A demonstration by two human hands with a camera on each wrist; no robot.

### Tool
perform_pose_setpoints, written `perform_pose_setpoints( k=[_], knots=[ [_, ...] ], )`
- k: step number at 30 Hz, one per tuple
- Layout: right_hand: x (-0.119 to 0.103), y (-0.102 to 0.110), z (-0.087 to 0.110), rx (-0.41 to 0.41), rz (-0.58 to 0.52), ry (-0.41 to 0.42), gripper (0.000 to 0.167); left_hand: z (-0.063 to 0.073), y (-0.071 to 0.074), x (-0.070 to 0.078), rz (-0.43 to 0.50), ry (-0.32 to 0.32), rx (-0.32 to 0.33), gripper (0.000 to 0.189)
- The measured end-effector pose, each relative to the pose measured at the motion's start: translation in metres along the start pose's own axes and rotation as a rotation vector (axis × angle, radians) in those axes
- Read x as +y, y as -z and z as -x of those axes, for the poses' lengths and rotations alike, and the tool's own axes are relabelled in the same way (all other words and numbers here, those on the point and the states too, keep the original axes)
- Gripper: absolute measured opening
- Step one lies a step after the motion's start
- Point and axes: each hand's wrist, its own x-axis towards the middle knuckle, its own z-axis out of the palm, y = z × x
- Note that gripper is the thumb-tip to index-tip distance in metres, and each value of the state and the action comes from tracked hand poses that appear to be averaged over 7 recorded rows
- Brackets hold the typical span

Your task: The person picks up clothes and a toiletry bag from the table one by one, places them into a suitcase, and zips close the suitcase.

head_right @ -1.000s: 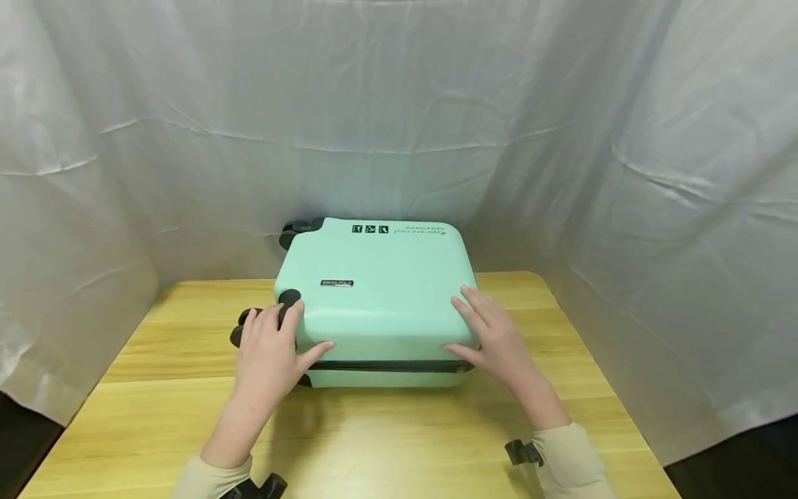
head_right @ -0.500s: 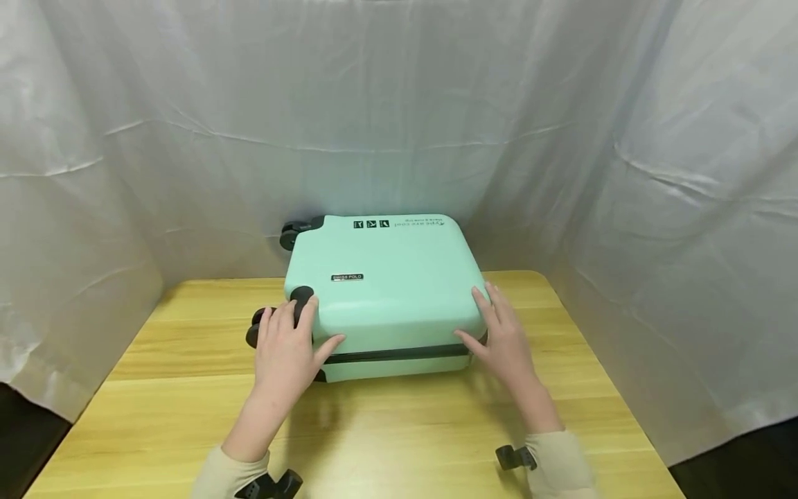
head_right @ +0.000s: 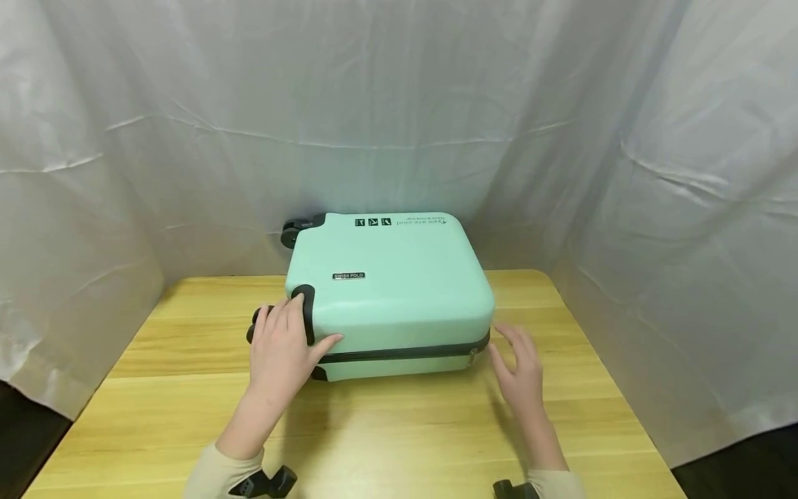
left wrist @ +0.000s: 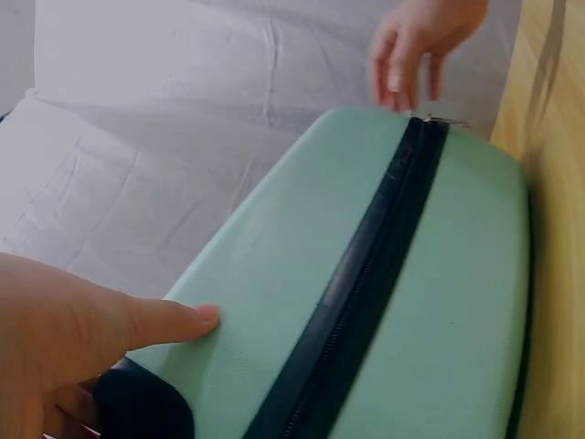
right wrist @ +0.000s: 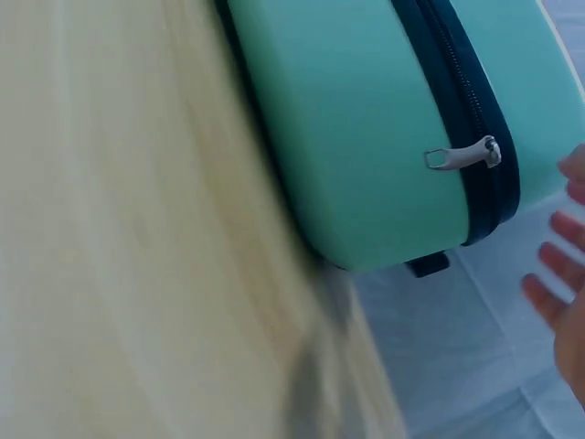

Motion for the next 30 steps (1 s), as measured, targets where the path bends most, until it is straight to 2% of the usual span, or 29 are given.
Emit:
perform_pose_setpoints(
  k=[4, 7, 9, 10, 14, 16, 19, 24, 30],
  knots=[
    [-0.003, 0.002, 0.012, -0.123, 0.011, -0.324, 0.028, -0.003, 0.002, 0.0, -0.006, -0.003, -0.015, 0.092],
    [-0.004, 0.002, 0.018, -0.254, -0.048, -0.573, 0.038, -0.002, 0.002, 0.0, -0.004, -0.001, -0.025, 0.092],
    [-0.003, 0.0, 0.023, -0.317, -0.172, -0.711, 0.045, -0.001, 0.002, 0.0, -0.002, -0.001, -0.028, 0.093],
    [-0.002, -0.001, 0.025, -0.339, -0.27, -0.775, 0.048, 0.0, 0.002, 0.0, -0.001, -0.001, -0.03, 0.092],
    [-0.001, -0.009, 0.032, -0.36, -0.655, -0.976, 0.048, 0.0, 0.003, 0.002, -0.007, -0.003, -0.023, 0.093],
    [-0.002, -0.011, 0.034, -0.364, -0.791, -1.028, 0.045, 0.0, 0.002, 0.003, -0.008, -0.002, -0.014, 0.093],
    [-0.003, -0.013, 0.035, -0.354, -0.885, -1.056, 0.04, 0.0, 0.002, 0.005, -0.009, 0.0, -0.01, 0.093],
    [-0.004, -0.014, 0.035, -0.354, -0.925, -1.075, 0.033, 0.001, 0.002, 0.006, -0.012, 0.004, -0.012, 0.092],
    [-0.006, -0.015, 0.033, -0.36, -0.939, -1.05, 0.029, 0.001, 0.003, 0.007, -0.048, -0.002, -0.014, 0.093]
  ],
)
